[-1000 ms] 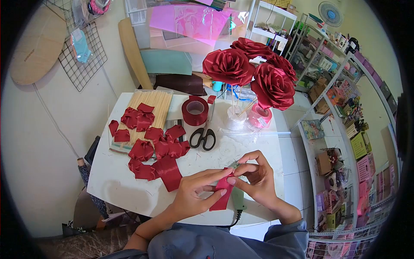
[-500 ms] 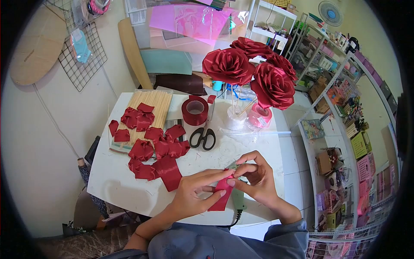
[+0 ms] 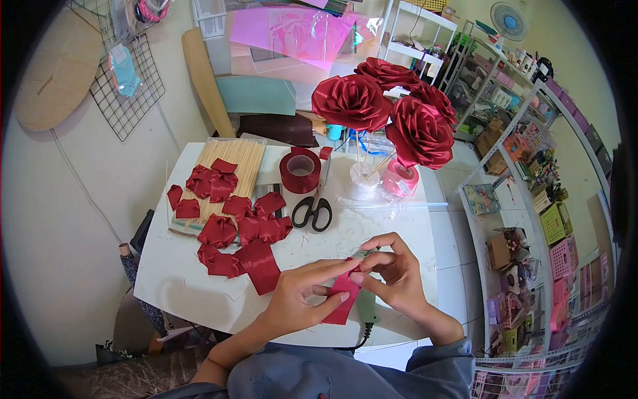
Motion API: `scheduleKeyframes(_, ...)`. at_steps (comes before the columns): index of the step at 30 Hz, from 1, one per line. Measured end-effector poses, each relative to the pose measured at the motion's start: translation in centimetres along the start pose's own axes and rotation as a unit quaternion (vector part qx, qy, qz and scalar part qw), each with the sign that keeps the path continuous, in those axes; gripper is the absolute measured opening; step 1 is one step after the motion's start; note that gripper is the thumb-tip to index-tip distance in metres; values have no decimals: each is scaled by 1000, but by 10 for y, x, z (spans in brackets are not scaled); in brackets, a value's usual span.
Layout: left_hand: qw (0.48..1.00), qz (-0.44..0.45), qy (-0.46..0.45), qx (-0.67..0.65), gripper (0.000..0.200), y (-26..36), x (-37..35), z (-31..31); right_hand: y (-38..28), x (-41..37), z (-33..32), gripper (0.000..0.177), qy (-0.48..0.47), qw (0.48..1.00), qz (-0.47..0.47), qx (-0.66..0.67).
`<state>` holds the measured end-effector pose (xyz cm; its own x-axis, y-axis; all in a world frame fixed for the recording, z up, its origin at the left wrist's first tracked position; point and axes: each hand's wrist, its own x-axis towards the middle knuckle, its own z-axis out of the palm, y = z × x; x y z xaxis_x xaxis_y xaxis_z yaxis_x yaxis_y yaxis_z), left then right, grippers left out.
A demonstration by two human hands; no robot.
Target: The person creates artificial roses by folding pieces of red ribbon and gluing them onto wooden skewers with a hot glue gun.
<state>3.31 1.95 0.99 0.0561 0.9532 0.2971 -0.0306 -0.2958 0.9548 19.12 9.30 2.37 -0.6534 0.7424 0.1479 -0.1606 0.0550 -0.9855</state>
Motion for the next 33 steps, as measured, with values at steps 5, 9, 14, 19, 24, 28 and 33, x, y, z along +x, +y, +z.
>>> scheduleKeyframes(5,1000,2,-3,-5,47,3,1,2,2,-1,-1,40,14,999,-19,-22)
scheduleKeyframes(9,1000,-8,-9,9,47,4,0,0,1,-1,-2,37,10,999,-21,-33)
scheduleKeyframes(14,985,-22,34,-170,54,2,1,-3,-3,-1,-8,40,-15,994,0,105)
scheduleKeyframes(19,970,7,88,-226,57,5,1,-7,-5,0,-11,30,-121,974,-173,-78)
scheduleKeyframes(24,979,64,113,-155,56,8,-2,-2,-3,4,-10,26,-189,946,-226,-133)
scheduleKeyframes(28,984,82,116,-106,58,4,-5,1,4,2,-12,23,-172,958,-202,-110)
scheduleKeyframes(33,982,142,121,-21,56,2,-3,4,9,-1,-11,19,-141,979,-141,-51)
